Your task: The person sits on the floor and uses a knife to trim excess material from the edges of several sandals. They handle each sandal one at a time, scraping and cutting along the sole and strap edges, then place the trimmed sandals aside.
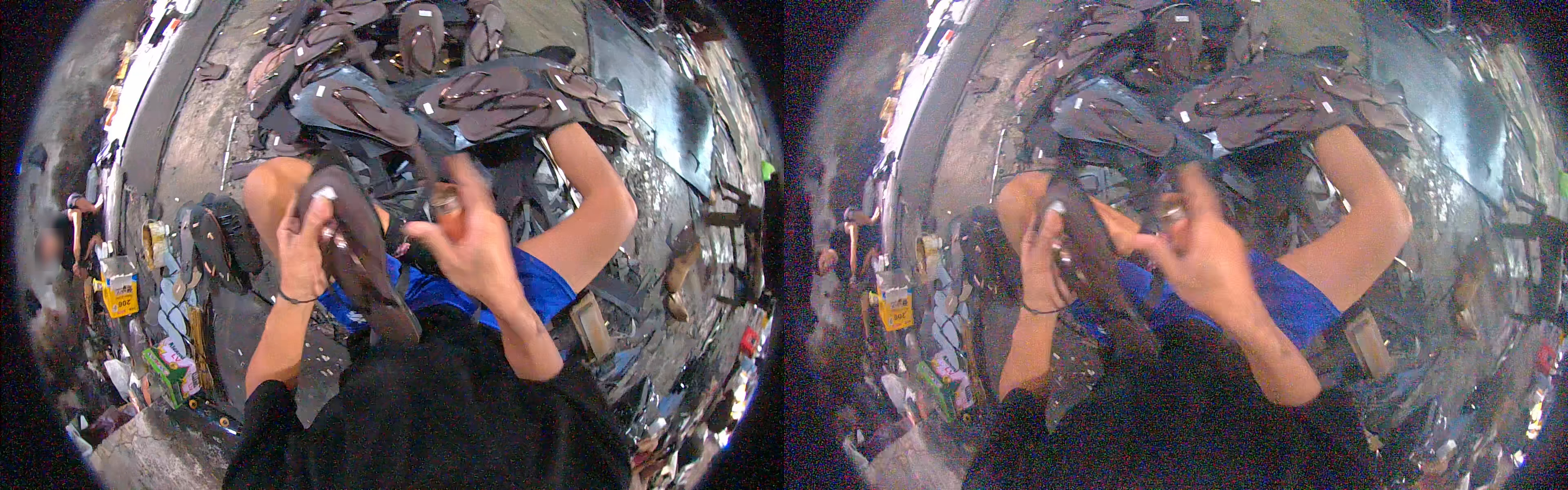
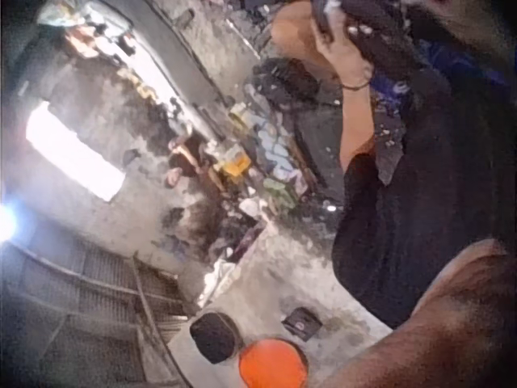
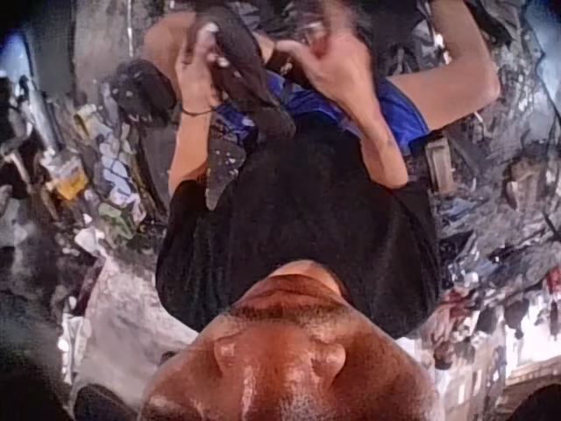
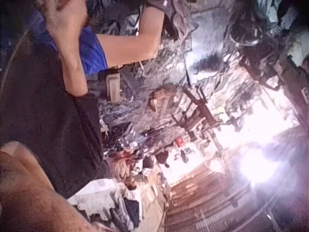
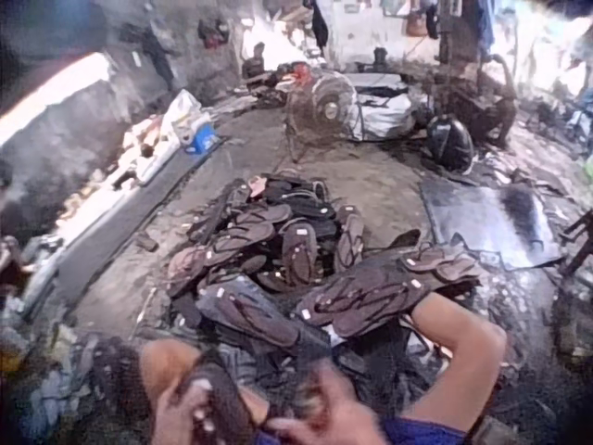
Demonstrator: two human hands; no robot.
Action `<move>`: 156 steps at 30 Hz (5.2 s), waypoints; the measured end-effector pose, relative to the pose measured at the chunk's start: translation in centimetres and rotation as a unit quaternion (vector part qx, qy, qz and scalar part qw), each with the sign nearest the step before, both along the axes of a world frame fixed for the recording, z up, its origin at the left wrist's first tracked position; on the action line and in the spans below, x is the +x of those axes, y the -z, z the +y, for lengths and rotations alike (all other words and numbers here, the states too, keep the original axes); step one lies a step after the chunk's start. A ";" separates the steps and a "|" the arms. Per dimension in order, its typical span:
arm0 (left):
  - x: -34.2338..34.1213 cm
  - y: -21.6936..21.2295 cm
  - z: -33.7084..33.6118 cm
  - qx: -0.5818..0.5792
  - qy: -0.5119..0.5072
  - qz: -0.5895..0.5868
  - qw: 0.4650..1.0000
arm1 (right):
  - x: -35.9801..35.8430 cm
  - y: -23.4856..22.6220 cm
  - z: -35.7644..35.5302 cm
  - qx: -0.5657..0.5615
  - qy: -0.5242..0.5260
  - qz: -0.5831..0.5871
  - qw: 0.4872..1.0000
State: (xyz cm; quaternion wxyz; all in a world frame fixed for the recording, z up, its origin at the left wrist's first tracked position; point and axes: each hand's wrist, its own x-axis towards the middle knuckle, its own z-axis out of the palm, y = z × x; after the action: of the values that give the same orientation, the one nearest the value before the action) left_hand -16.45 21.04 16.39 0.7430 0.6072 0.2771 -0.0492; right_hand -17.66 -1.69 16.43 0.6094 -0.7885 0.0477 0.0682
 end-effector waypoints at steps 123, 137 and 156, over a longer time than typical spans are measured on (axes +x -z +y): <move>-12.8 3.2 -1.2 -0.198 -0.012 0.075 0.977 | 8.4 5.4 8.3 -0.037 -0.055 -0.074 0.995; 14.0 19.3 -8.8 0.183 -0.139 0.147 0.962 | -0.3 8.9 -5.0 0.186 0.198 0.149 0.951; 5.2 1.3 -10.9 -0.088 -0.003 -0.215 0.973 | 3.0 2.5 -2.2 0.137 0.190 -0.089 0.968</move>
State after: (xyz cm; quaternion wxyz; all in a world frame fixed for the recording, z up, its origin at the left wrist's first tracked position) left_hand -11.25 10.18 15.14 0.8361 0.5346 0.1074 0.0602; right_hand -14.62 -3.90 13.89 0.7152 -0.6769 0.1323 -0.1131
